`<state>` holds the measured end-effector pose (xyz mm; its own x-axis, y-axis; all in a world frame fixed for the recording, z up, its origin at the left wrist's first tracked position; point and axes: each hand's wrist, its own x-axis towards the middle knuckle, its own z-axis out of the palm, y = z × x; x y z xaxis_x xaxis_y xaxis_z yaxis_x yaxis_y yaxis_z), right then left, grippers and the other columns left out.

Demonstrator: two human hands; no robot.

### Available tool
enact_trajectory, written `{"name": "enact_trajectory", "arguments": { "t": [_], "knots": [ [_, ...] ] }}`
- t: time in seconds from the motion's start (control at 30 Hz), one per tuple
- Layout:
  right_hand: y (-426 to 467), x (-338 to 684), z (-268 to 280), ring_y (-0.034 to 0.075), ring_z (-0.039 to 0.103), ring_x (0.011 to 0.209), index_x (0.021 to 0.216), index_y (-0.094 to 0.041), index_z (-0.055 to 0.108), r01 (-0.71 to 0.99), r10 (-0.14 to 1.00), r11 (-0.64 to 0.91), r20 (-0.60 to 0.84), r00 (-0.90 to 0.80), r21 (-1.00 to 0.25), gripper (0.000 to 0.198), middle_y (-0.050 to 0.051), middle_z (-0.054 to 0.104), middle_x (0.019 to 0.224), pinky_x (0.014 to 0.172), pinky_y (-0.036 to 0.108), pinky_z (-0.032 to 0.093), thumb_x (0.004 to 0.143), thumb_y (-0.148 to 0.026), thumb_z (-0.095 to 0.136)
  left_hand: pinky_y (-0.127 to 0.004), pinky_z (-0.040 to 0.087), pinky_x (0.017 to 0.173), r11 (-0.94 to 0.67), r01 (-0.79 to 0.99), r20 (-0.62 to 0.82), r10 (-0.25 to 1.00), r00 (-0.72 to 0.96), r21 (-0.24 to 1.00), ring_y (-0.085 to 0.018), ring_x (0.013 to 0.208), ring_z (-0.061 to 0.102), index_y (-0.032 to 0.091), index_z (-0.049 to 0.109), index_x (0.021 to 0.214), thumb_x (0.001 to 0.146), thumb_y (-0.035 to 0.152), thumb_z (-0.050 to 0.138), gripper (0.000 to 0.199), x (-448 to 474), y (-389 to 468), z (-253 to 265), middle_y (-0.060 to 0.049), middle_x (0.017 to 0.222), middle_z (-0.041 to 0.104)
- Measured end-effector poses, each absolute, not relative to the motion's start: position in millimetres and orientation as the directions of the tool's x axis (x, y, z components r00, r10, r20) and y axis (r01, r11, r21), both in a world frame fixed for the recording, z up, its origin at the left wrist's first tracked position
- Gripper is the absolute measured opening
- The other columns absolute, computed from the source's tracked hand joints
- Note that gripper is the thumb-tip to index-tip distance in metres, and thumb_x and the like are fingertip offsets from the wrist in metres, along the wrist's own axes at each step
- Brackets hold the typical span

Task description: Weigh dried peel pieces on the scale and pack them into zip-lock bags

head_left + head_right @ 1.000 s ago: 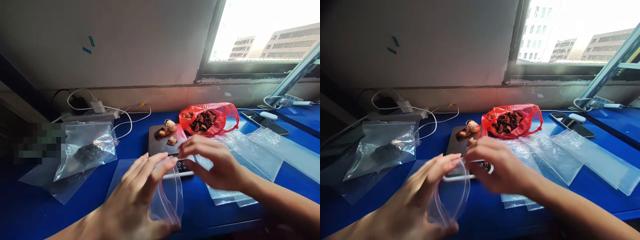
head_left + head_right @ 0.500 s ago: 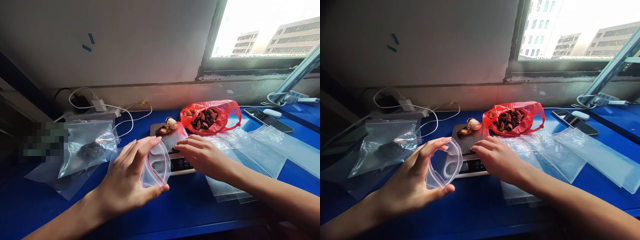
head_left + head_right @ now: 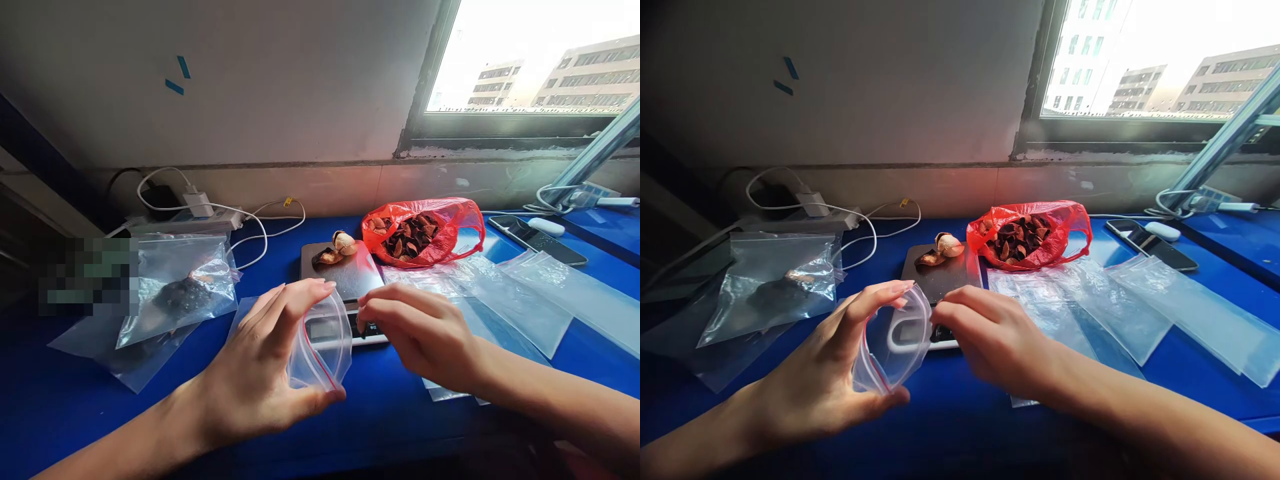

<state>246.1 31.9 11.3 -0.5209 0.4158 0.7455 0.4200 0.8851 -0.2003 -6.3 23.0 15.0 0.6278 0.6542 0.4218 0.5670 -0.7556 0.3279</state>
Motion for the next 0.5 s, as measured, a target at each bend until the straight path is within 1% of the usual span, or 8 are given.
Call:
{"name": "enact_trajectory", "arguments": {
  "t": [0.17,0.3,0.43,0.5],
  "knots": [
    [21.4,247.1,17.2,0.012,0.067,0.077,0.104,-0.017,0.06,0.388,0.363,0.91,0.738,-0.569,-0.148,0.028,0.006,0.072,0.096,0.067,0.022,0.053,0.086,0.002,0.05,-0.05,0.05,0.104,-0.781,0.509,0.424,0.624,0.656,0.362,-0.034,0.125,0.058,0.031,0.027,0.147,0.072,0.054,0.082,0.096,2.1,17.6,15.9,-0.012,0.141,0.055],
    [23.0,245.8,12.9,0.013,0.066,0.08,0.104,-0.016,0.059,0.357,0.348,0.921,0.739,-0.577,-0.155,0.025,0.007,0.073,0.096,0.07,0.025,0.052,0.089,0.0,0.048,-0.049,0.051,0.103,-0.786,0.496,0.396,0.616,0.681,0.369,-0.033,0.125,0.058,0.031,0.025,0.146,0.072,0.05,0.083,0.097,3.9,15.6,16.5,-0.013,0.14,0.055],
    [23.5,242.8,7.8,0.012,0.064,0.076,0.101,-0.018,0.059,0.344,0.357,0.923,0.712,-0.604,-0.172,0.022,0.004,0.072,0.091,0.066,0.025,0.048,0.091,-0.002,0.046,-0.052,0.051,0.101,-0.785,0.499,0.387,0.616,0.686,0.366,-0.034,0.124,0.058,0.031,0.022,0.146,0.07,0.05,0.083,0.099,3.9,13.5,14.6,-0.014,0.139,0.054],
    [23.0,241.6,6.0,0.012,0.063,0.073,0.101,-0.018,0.058,0.347,0.357,0.923,0.7,-0.618,-0.164,0.022,0.003,0.072,0.089,0.065,0.026,0.046,0.091,-0.002,0.047,-0.055,0.049,0.103,-0.776,0.507,0.37,0.627,0.686,0.375,-0.035,0.124,0.058,0.031,0.022,0.146,0.071,0.049,0.083,0.098,4.3,12.9,13.2,-0.014,0.14,0.054]
  ]
}}
